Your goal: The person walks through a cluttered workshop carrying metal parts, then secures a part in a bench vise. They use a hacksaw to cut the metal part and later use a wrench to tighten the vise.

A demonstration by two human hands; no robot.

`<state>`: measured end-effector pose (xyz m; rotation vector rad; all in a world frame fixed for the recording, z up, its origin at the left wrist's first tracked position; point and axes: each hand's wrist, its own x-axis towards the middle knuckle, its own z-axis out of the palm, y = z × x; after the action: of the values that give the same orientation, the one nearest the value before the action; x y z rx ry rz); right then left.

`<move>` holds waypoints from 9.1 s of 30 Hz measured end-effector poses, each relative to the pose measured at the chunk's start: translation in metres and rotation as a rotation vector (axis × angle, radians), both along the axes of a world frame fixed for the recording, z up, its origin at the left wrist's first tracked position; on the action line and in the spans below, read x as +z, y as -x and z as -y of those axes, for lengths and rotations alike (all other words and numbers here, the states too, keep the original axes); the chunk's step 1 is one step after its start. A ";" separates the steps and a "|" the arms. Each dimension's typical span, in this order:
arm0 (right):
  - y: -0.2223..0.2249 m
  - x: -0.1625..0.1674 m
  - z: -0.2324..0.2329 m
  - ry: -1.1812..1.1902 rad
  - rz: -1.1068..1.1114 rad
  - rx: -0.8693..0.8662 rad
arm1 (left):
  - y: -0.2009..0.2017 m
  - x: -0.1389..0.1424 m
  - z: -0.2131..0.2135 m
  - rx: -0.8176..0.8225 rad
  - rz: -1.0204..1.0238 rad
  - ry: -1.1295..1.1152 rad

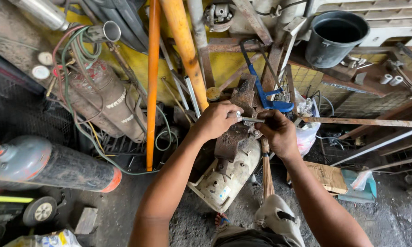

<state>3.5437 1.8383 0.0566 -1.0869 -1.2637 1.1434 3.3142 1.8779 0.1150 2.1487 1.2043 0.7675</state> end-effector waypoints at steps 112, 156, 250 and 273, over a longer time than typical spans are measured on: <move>0.193 -0.007 0.125 0.300 0.556 0.252 | -0.111 -0.016 -0.140 -1.024 -0.442 0.430; 0.064 -0.177 0.057 0.688 -0.258 -0.560 | -0.104 -0.039 -0.136 -0.972 -0.465 0.237; 0.153 0.013 0.222 0.196 0.358 -0.766 | -0.073 -0.002 -0.080 -0.486 -0.712 0.063; 0.167 0.044 0.212 0.425 0.227 -0.687 | -0.067 0.004 -0.070 -0.455 -0.819 -0.012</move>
<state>3.3769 1.6265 0.1007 -1.8322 -0.7064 0.7754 3.3814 1.9477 0.1195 2.6956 0.9664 -0.3456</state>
